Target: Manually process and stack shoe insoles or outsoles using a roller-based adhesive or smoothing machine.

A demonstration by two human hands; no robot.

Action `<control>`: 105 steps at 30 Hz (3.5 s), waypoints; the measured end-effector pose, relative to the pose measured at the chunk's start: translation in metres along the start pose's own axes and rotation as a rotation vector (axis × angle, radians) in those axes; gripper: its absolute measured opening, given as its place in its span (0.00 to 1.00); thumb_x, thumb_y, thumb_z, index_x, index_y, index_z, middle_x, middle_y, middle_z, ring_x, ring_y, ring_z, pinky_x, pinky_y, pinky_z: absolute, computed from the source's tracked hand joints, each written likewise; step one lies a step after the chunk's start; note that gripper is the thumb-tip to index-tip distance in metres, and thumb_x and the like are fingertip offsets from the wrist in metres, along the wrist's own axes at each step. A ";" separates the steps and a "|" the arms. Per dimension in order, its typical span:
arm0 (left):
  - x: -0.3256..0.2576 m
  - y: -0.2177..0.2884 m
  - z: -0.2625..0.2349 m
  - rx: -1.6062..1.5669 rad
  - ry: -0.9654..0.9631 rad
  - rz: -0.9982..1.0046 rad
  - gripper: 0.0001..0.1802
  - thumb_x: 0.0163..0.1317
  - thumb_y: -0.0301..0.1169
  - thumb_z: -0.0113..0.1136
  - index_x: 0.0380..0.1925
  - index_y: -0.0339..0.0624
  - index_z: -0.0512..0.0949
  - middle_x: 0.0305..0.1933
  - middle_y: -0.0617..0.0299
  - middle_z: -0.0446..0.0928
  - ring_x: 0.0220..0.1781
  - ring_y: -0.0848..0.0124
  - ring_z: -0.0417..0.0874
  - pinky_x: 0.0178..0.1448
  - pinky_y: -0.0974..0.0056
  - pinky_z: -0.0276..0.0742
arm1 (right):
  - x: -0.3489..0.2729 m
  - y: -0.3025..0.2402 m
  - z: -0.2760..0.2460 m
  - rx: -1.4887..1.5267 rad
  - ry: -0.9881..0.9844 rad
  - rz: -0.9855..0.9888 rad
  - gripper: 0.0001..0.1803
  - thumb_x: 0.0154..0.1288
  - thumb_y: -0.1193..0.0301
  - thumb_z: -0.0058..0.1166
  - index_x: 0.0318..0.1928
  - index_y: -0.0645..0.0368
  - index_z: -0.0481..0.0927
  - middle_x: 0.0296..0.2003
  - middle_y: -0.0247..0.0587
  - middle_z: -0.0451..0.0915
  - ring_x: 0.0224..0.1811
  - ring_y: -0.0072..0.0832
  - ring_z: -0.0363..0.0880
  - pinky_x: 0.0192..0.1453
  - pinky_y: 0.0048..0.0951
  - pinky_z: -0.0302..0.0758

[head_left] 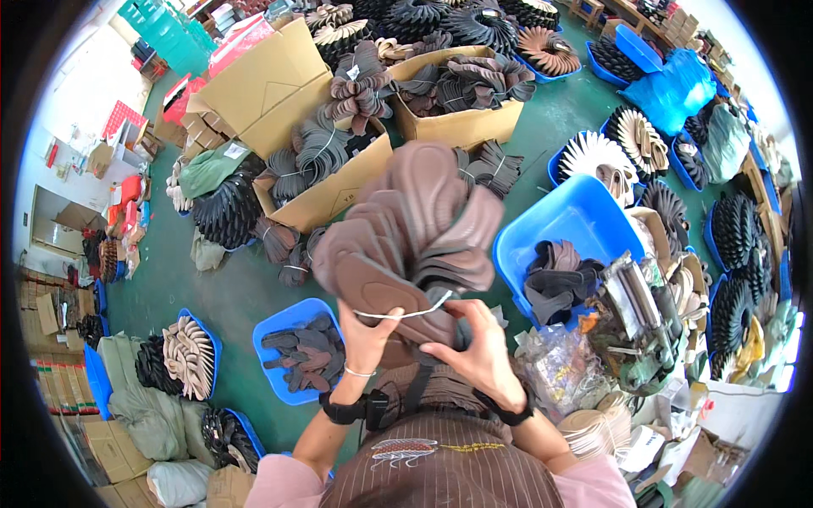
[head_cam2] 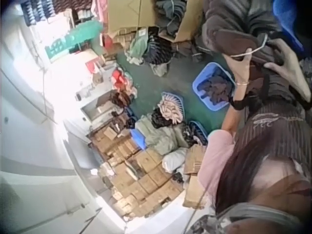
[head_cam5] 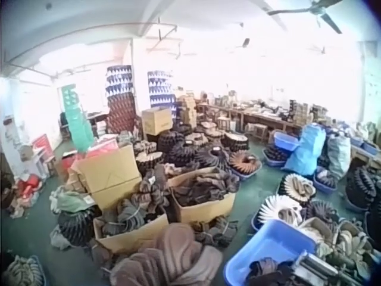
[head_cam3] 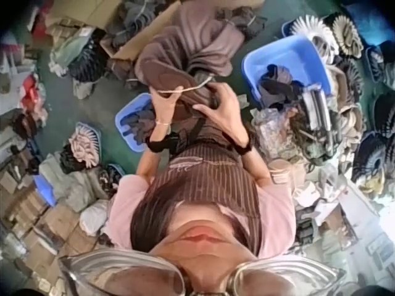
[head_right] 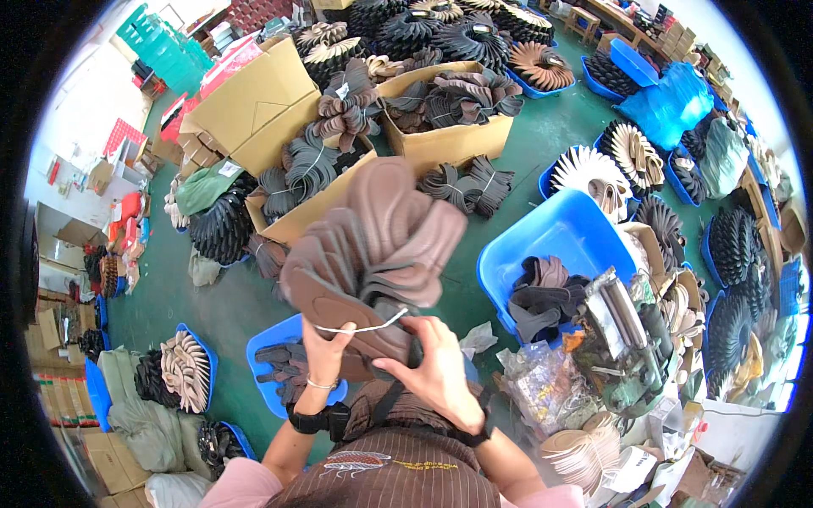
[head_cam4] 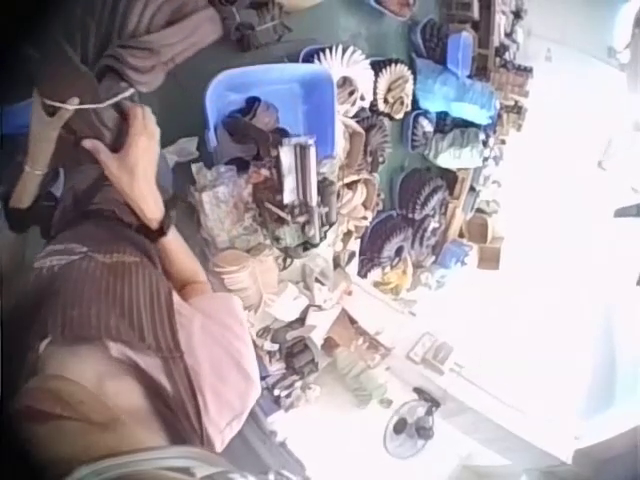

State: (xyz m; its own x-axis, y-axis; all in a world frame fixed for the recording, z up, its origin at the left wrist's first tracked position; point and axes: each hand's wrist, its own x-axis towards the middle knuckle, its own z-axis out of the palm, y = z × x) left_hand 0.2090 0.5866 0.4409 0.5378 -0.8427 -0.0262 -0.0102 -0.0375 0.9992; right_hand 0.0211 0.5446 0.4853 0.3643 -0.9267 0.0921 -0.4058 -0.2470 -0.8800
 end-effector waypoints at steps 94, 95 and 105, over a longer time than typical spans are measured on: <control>0.679 -0.379 -0.041 -0.094 0.838 -0.614 0.44 0.54 0.37 0.63 0.71 0.58 0.53 0.73 0.69 0.58 0.64 0.66 0.66 0.59 0.57 0.59 | 0.907 0.603 0.153 0.892 0.022 0.824 0.47 0.36 0.73 0.64 0.63 0.67 0.63 0.55 0.46 0.74 0.58 0.39 0.71 0.66 0.36 0.64; 0.678 -0.378 -0.042 -0.093 0.840 -0.611 0.44 0.54 0.37 0.63 0.71 0.58 0.53 0.73 0.69 0.58 0.64 0.66 0.66 0.59 0.57 0.59 | 0.903 0.603 0.149 0.915 -0.004 0.833 0.47 0.34 0.72 0.62 0.63 0.68 0.63 0.55 0.47 0.74 0.58 0.41 0.72 0.65 0.38 0.66; 0.678 -0.379 -0.036 -0.109 0.816 -0.572 0.42 0.56 0.32 0.62 0.70 0.57 0.54 0.67 0.70 0.64 0.59 0.71 0.69 0.58 0.60 0.62 | 0.887 0.600 0.142 1.005 -0.130 0.795 0.42 0.37 0.88 0.64 0.60 0.66 0.69 0.50 0.45 0.79 0.51 0.41 0.79 0.51 0.38 0.81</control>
State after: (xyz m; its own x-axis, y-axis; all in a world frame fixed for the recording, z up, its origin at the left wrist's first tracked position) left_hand 0.6077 0.0493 0.0453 0.8518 -0.0856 -0.5169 0.4863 -0.2380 0.8408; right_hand 0.2199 -0.3857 -0.0267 0.4165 -0.6719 -0.6124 0.2374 0.7306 -0.6402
